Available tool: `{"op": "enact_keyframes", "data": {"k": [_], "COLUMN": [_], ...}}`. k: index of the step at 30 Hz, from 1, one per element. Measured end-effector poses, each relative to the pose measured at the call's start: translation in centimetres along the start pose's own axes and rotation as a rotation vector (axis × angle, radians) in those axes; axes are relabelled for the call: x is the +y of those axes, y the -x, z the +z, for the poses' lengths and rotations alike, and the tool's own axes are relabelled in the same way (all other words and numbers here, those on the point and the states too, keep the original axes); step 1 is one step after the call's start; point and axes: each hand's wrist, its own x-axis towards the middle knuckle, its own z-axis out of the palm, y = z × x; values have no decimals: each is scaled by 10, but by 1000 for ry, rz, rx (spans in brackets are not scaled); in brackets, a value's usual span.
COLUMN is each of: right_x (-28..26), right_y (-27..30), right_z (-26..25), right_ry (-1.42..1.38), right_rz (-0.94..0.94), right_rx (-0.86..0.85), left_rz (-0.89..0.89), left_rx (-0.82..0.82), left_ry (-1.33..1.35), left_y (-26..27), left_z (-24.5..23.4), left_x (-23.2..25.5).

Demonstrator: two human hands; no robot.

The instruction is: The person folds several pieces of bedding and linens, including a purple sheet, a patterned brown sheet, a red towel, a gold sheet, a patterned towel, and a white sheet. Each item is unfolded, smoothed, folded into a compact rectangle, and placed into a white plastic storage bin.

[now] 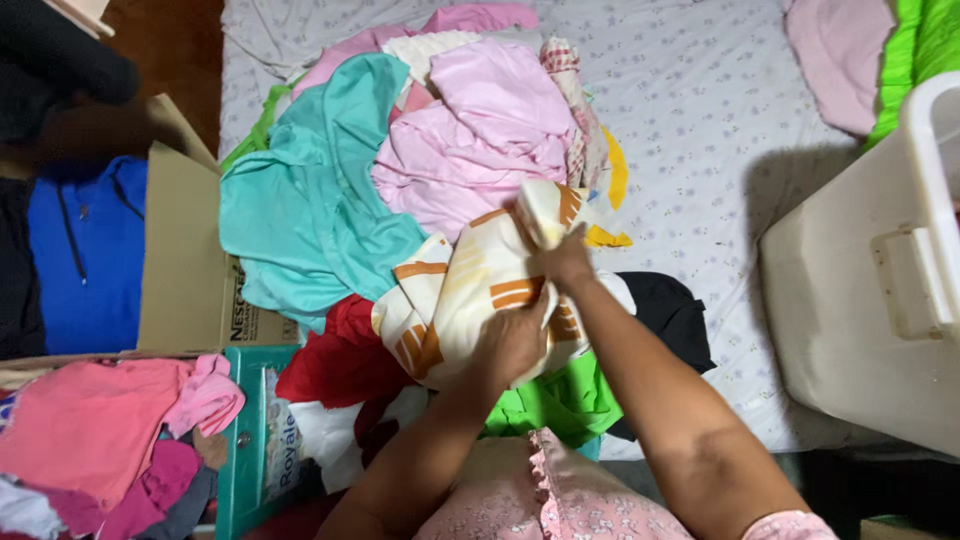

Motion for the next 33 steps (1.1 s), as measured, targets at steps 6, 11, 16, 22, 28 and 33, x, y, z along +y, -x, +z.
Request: {"op": "enact_keyframes", "data": {"k": [6,11,16,22,28,33], "right_x": [73,56,-10,-53,-71,-50], "right_y": [-9,31,65,131,185,187], "right_z": [-43,-108,-164,-193,-229,-255], "right_ry": [-1193,-1659,-1450,-1408,-1560,-1606], "right_rz": [260,82,-125,-126,-286,-303], "right_rx": [-155,-321,-611,-801,-824,-827], "left_rz": [140,37,331,65,212,248], "left_rx": [23,16,-323,40,-511,-630], "left_ry": [-7,-232,396,595,981,1317], "left_y": [18,7,-40,-117,-149,-192], "left_z": [13,17,8,-38,-27,36], "left_x": [-26,-92,-129,-100,-56,-13]}}
